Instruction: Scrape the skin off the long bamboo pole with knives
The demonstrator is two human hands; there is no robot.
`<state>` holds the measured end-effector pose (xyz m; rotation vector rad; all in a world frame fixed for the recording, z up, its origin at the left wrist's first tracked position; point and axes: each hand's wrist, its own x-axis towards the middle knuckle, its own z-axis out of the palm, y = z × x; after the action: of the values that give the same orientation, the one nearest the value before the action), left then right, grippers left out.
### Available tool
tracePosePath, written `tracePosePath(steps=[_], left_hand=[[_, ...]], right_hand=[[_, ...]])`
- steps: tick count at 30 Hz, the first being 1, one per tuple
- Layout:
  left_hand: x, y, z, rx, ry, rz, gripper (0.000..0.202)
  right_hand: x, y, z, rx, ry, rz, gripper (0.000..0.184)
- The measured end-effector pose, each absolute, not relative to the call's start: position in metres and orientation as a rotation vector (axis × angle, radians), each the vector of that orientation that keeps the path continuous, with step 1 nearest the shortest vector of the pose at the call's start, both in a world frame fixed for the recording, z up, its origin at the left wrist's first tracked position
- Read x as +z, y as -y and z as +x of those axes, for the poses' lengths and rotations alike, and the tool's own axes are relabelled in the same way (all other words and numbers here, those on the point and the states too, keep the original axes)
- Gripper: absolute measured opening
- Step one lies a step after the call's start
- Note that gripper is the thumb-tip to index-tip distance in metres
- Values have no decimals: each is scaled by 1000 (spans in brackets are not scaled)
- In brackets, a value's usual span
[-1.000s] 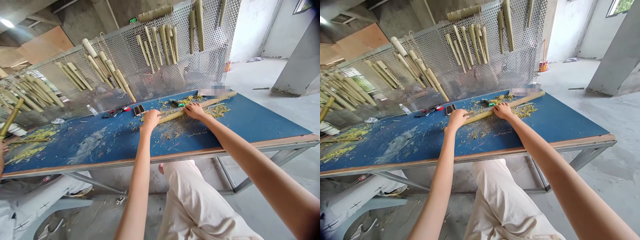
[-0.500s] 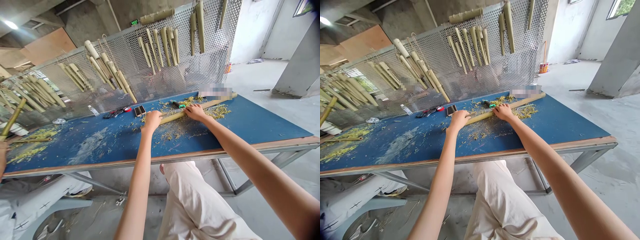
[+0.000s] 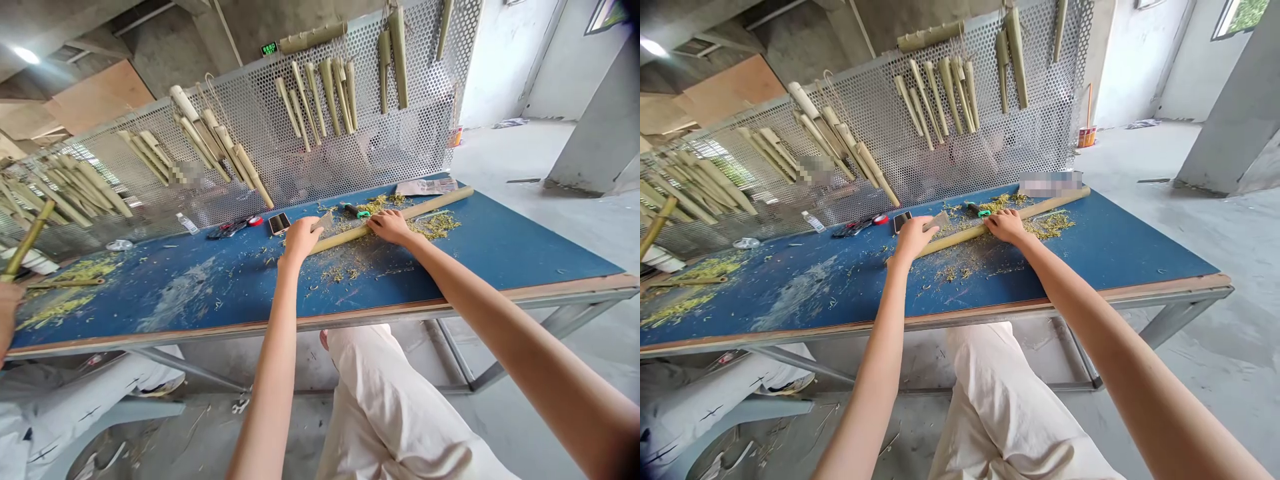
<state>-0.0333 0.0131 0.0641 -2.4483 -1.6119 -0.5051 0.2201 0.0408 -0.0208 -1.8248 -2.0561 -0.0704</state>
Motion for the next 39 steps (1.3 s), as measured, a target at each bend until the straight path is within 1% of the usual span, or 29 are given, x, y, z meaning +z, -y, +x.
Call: tracePosePath(steps=[4,7,10,13,19,24,31,39], left_hand=[[60,-13,-12,-321,1505,-2558,19],[57,-11,-4,-189,1499,-2520,25],[56,-10,1,-133,1499,-2495,31],[57,-13,7,-101,1476,-2494,30],[62,-31,16,-104,1450,-2530,19],[64,-41,16,-236,1400,-2603,15],[60,-33,6,-313,1393,-2614,16],[59,-27,6,-190,1466,-2513,20]], right_hand=[[-20,-40,222,-78,2069,-1782,52],[-21,-40,223,-86,2074,-1766,53],[-21,-41,223,-93,2082,-1779,53],[-21,-42,223,-107,2081,-1772,54],[-22,-45,223,-94,2082,-1767,55],[-21,-45,223,-97,2068,-1771,54],[-17,-40,222,-97,2074,-1797,53],[-19,-40,223,-95,2080,-1795,55]])
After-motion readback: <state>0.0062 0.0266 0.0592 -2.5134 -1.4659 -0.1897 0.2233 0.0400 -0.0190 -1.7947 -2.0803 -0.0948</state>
